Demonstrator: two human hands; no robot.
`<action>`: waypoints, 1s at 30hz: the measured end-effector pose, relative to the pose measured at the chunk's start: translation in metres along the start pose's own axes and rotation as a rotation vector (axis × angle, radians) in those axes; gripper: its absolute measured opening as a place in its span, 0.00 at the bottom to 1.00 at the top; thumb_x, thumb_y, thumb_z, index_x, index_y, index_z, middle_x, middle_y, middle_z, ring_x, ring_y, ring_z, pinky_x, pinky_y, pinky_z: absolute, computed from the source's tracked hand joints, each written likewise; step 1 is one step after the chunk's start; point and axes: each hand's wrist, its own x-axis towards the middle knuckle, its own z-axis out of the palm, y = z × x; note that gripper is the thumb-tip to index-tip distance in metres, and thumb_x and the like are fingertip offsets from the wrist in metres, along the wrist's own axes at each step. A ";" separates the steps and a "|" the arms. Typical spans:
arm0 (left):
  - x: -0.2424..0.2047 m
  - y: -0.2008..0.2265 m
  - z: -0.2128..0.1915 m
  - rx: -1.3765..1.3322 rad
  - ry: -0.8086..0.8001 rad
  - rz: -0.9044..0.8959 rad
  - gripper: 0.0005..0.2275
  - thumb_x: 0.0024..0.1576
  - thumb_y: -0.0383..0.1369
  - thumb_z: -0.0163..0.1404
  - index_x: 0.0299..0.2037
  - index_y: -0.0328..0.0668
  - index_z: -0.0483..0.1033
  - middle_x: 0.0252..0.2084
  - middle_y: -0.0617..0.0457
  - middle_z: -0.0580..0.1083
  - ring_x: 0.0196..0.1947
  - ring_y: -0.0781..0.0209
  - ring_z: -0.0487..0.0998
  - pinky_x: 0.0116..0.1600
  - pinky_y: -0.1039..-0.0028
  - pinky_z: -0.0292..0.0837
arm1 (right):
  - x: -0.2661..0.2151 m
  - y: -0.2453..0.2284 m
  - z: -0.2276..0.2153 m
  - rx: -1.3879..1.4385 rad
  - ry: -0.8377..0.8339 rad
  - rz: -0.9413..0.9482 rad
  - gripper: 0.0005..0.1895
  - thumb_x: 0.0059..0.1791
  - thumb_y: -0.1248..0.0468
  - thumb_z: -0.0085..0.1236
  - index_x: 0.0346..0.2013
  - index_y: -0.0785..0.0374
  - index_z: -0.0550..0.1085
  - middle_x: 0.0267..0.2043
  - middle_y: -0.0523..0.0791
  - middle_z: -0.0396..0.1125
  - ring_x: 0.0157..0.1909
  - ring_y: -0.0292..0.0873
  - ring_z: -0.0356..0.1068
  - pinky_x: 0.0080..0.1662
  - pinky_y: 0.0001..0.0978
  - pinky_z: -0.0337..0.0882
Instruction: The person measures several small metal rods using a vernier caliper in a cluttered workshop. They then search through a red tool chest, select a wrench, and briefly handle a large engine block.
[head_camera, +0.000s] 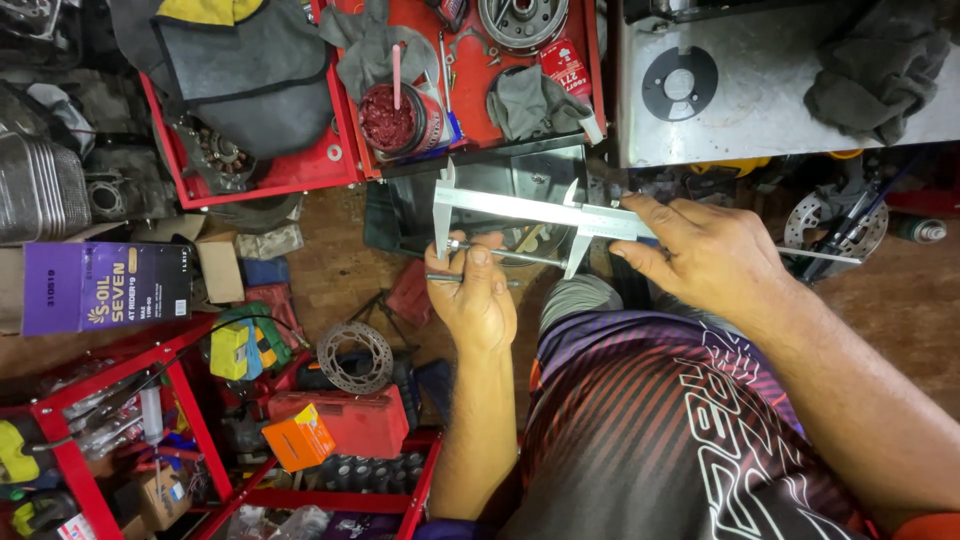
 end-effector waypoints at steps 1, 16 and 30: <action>0.002 -0.006 -0.005 -0.037 -0.021 0.049 0.14 0.60 0.20 0.52 0.55 0.41 0.69 0.37 0.33 0.80 0.14 0.72 0.67 0.28 0.87 0.71 | 0.003 -0.001 -0.001 0.131 0.084 -0.013 0.22 0.51 0.51 0.62 0.57 0.57 0.79 0.23 0.45 0.66 0.25 0.49 0.71 0.30 0.40 0.73; 0.003 -0.010 -0.013 -0.015 -0.040 0.063 0.13 0.61 0.21 0.51 0.55 0.41 0.68 0.38 0.33 0.80 0.14 0.75 0.64 0.33 0.84 0.77 | 0.001 -0.003 -0.001 0.023 0.098 -0.018 0.23 0.55 0.46 0.53 0.57 0.54 0.79 0.24 0.44 0.66 0.25 0.47 0.71 0.30 0.38 0.73; 0.005 -0.010 -0.013 -0.013 -0.057 0.057 0.13 0.61 0.21 0.51 0.55 0.41 0.67 0.38 0.34 0.80 0.14 0.75 0.64 0.36 0.81 0.78 | 0.002 -0.002 0.001 0.009 0.115 -0.020 0.22 0.55 0.45 0.55 0.56 0.53 0.80 0.24 0.43 0.65 0.25 0.47 0.71 0.30 0.38 0.72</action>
